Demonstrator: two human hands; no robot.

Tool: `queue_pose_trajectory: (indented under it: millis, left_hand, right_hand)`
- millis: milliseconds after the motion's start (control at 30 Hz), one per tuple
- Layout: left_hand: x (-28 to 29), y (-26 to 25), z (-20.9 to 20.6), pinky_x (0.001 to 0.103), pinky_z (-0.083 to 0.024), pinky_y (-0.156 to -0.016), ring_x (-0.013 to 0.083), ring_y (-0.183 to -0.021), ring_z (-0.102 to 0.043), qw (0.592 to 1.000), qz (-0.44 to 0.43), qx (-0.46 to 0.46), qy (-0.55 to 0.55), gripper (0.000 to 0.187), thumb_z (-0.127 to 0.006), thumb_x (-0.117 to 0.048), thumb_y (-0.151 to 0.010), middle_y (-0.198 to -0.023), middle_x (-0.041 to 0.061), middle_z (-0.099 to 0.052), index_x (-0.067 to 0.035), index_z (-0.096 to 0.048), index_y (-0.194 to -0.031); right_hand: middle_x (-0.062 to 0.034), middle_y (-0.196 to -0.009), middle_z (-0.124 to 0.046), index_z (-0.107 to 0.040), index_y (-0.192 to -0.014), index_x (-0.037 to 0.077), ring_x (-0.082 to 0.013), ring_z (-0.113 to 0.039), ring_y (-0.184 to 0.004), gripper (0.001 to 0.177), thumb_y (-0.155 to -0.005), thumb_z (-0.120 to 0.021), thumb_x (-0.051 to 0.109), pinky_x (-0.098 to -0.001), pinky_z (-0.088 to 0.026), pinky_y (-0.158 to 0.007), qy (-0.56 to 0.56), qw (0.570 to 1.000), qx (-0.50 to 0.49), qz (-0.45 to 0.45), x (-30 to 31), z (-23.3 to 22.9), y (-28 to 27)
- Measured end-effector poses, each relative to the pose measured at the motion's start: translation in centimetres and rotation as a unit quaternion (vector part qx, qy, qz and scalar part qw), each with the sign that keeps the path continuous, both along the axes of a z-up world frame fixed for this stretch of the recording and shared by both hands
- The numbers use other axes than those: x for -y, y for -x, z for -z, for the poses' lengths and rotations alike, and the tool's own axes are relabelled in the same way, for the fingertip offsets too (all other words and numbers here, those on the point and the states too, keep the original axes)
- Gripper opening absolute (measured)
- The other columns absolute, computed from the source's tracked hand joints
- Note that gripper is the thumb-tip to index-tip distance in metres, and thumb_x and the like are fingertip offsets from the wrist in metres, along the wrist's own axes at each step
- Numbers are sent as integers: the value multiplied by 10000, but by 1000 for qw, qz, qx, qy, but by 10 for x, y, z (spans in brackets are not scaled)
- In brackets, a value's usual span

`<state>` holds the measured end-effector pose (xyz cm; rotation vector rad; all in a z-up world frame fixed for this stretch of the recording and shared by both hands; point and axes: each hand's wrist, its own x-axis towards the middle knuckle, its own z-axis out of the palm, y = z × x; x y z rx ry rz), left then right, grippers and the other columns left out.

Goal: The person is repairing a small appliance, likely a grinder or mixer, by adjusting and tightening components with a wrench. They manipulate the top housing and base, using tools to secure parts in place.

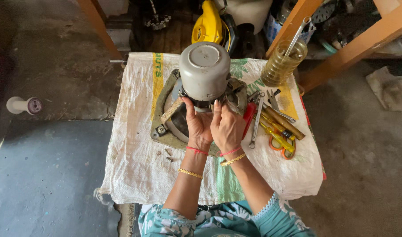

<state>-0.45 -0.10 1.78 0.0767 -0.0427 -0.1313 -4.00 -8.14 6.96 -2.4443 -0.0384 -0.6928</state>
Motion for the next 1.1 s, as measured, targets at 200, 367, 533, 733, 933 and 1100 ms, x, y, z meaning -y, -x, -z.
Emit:
queue_pose_trajectory:
  millis: [200, 367, 533, 733, 933, 1100]
  left_hand:
    - [0, 0, 2, 471, -460, -1139, 300, -1303, -571, 1000, 9, 16, 15, 839, -609, -660, -942, -1464, 124, -575, -104, -435, -1546]
    - [0, 1, -1, 477, -455, -1129, 301, -1317, -565, 1000, 7, 6, 6, 841, -608, -660, -910, -1464, 114, -579, -124, -428, -1533]
    - [0, -1, 3, 480, -456, -1138, 317, -1306, -568, 999, 15, 18, 23, 840, -607, -657, -932, -1455, 139, -579, -102, -431, -1538]
    - [-1, -1, 6, 470, -460, -1124, 305, -1295, -571, 1000, 15, 7, 16, 835, -602, -663, -944, -1447, 137, -582, -86, -450, -1528]
    - [0, -4, 9, 463, -467, -1121, 295, -1286, -578, 1000, -1, 16, 20, 809, -602, -653, -951, -1438, 113, -599, -82, -475, -1510]
    - [0, -4, 9, 452, -465, -1129, 288, -1295, -575, 1000, 10, 13, 20, 827, -612, -665, -950, -1444, 120, -595, -69, -487, -1509]
  right_hand:
    - [-156, -799, -624, -577, -915, 3, -359, -635, -733, 308, -1047, -617, 279, -461, -492, -636, -26, 986, 157, -58, 2, -5, 14]
    - [-122, -795, -608, -567, -865, 67, -354, -632, -755, 325, -1121, -576, 267, -463, -484, -686, 14, 995, 88, -34, 4, -4, -1]
    - [-128, -677, -605, -546, -767, 19, -321, -614, -583, 435, -943, -675, 394, -448, -478, -542, -54, 996, 58, -43, 6, -1, 10]
    - [-120, -757, -599, -559, -794, 65, -322, -616, -696, 414, -1099, -604, 342, -453, -485, -665, 21, 998, 44, -37, 8, 2, 0]
    - [-179, -823, -624, -579, -920, -15, -358, -614, -773, 356, -955, -680, 324, -463, -473, -660, -13, 988, 144, -60, 7, 3, 13]
    - [-158, -771, -580, -522, -822, 38, -373, -586, -786, 326, -1046, -619, 253, -491, -464, -719, 31, 986, 144, -79, 10, -3, 1]
